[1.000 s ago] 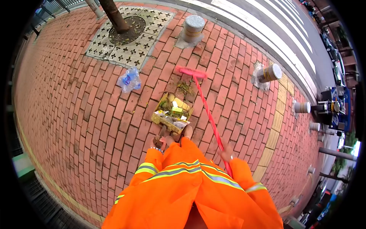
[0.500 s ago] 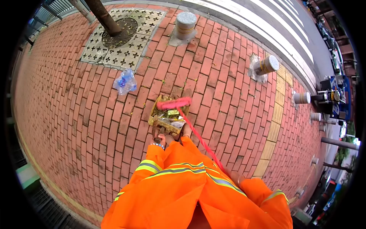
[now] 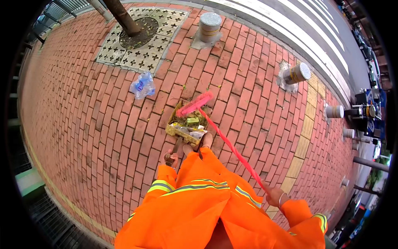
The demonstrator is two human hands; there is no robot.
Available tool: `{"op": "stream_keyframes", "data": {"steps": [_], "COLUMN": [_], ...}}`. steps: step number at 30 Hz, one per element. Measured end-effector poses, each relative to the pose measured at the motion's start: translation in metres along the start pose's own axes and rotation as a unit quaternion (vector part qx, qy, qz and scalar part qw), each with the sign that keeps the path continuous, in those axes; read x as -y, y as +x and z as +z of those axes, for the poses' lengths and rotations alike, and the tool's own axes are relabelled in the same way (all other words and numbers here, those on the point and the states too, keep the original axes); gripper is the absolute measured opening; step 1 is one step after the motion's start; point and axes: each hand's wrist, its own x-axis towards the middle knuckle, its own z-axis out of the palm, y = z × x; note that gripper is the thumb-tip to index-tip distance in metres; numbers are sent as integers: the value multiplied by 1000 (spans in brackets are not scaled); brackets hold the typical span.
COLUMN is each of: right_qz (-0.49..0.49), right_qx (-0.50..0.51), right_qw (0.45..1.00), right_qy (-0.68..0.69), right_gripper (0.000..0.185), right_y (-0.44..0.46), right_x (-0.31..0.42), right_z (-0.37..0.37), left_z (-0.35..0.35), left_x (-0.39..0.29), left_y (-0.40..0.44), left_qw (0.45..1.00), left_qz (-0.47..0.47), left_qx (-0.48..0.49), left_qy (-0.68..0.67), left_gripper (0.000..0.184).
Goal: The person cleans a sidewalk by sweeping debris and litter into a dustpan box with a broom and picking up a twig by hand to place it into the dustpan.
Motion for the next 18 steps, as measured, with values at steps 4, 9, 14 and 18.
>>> {"op": "stream_keyframes", "data": {"steps": [4, 9, 14, 18], "right_qz": [-61, -59, 1, -114], "right_qx": [-90, -94, 10, -15], "right_qw": [994, 989, 1000, 990], "right_qy": [3, 98, 22, 84], "right_gripper": [68, 63, 63, 66], "right_y": [73, 224, 220, 110], "right_x": [8, 59, 37, -11], "right_z": [-24, -46, -5, 22], "left_z": [-33, -46, -32, -22], "left_x": [1, -2, -11, -23], "left_y": [-24, -42, -37, -43], "left_qw": [1000, 1000, 999, 999], "left_qz": [4, 16, 27, 27], "left_qx": [-13, -25, -25, -26], "left_qy": [-7, 1, 14, 29], "left_gripper": [24, 23, 23, 23]}}
